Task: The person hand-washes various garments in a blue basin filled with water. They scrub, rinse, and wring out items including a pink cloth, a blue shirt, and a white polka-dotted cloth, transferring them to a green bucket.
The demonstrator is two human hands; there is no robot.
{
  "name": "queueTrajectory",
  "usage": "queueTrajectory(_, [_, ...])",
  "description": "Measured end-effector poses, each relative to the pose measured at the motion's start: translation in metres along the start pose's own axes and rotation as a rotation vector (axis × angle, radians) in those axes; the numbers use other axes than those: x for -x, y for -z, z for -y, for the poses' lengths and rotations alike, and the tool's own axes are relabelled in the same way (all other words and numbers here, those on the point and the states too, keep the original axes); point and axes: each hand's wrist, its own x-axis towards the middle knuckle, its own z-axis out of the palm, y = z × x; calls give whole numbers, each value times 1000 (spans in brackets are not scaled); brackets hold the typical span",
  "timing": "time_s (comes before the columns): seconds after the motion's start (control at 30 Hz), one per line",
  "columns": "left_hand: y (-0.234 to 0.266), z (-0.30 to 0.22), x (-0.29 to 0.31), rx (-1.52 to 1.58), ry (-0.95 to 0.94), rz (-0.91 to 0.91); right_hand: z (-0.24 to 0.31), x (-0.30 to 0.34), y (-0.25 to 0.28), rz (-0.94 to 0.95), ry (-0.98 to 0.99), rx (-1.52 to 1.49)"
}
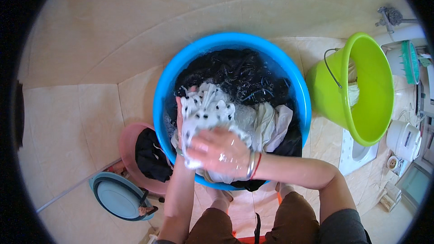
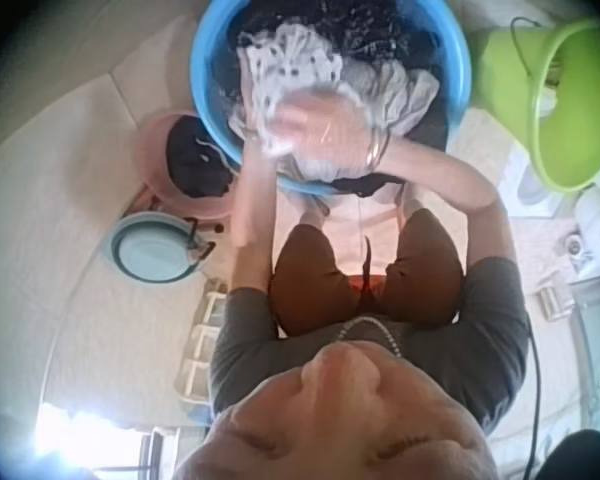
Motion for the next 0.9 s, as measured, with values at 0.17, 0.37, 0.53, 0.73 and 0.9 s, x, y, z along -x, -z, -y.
queueTrajectory(0.17, [-6, 7, 12, -97, -78, 16, 25, -14, -6, -106, 74, -4])
queueTrajectory(0.37, [4, 5, 21, -142, -114, 5, 19, -29, -6, -336, 82, -38])
queueTrajectory(0.53, [19, 10, 14, -143, -117, 8, 2, -32, -7, -370, 95, -179])
queueTrajectory(0.73, [28, 29, 22, -406, -334, 53, -45, -29, -12, -449, -109, -231])
queueTrajectory(0.9, [12, 27, 3, -156, -204, -317, -115, 1, -25, -299, -351, 4])
